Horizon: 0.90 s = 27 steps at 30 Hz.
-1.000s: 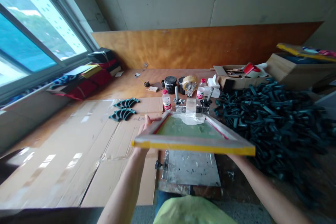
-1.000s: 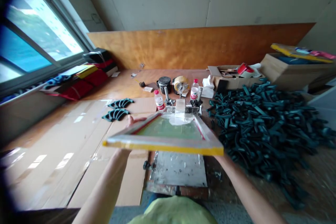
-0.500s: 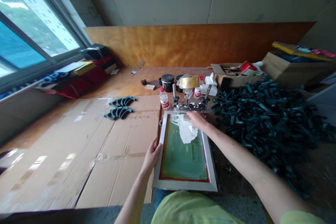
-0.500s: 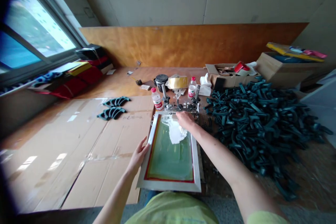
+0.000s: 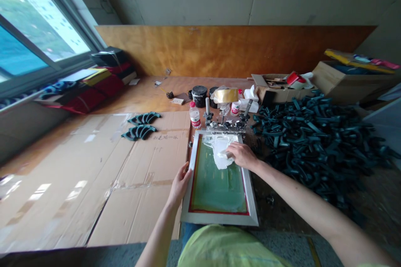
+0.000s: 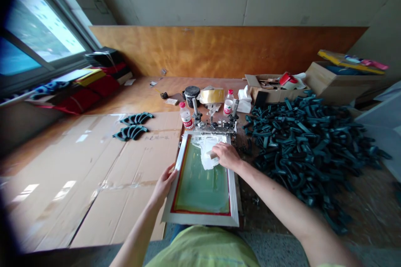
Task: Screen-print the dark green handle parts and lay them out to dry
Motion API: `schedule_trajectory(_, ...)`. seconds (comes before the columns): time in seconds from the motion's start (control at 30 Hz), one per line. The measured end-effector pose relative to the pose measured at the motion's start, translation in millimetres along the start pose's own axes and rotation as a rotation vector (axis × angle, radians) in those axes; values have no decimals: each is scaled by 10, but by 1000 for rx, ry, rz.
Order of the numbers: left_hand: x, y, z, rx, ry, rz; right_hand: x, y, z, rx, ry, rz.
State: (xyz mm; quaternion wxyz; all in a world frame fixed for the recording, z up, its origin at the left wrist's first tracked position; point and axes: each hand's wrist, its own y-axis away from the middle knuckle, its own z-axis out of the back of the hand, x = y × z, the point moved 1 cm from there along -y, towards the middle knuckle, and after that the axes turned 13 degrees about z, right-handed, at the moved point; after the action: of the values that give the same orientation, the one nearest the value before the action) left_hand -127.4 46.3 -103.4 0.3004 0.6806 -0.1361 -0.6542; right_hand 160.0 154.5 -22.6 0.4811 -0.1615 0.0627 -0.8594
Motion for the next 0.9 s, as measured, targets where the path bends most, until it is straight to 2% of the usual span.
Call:
schedule_trajectory(0.07,-7,8,-2,-3,9,0,101,64,-116,-48,62,24)
schedule_trajectory(0.17,-27,22,-15,-2,32,0,200,173,-178,-28,45,105)
schedule_trajectory(0.23,-71,56,-26,-4,44,13,155,114,-108,-42,-6,62)
schedule_trajectory(0.3,-161,129,-28,-3,58,32,28,-85,13,-94,-38,-47)
schedule_trajectory(0.4,-389,309,1,66,86,49,-235,-467,207,-132,-19,-232)
schedule_trajectory(0.47,-591,435,41,101,89,39,-420,-599,337,-154,22,-318)
schedule_trajectory(0.53,-823,520,71,93,78,-4,-596,-539,457,-247,71,-395)
schedule_trajectory(0.6,-1087,543,56,85,112,-105,-734,-302,514,-351,98,-511)
schedule_trajectory(0.67,-1381,515,-12,92,199,-246,-782,16,447,-358,76,-628)
schedule_trajectory(0.73,-1680,462,-106,84,253,-373,-709,299,247,-282,22,-662)
schedule_trajectory(0.83,-2009,397,-214,38,223,-458,-448,509,-152,-182,-61,-485)
schedule_trajectory(0.9,-2032,386,-246,-9,233,-480,-279,510,-344,-137,-80,-349)
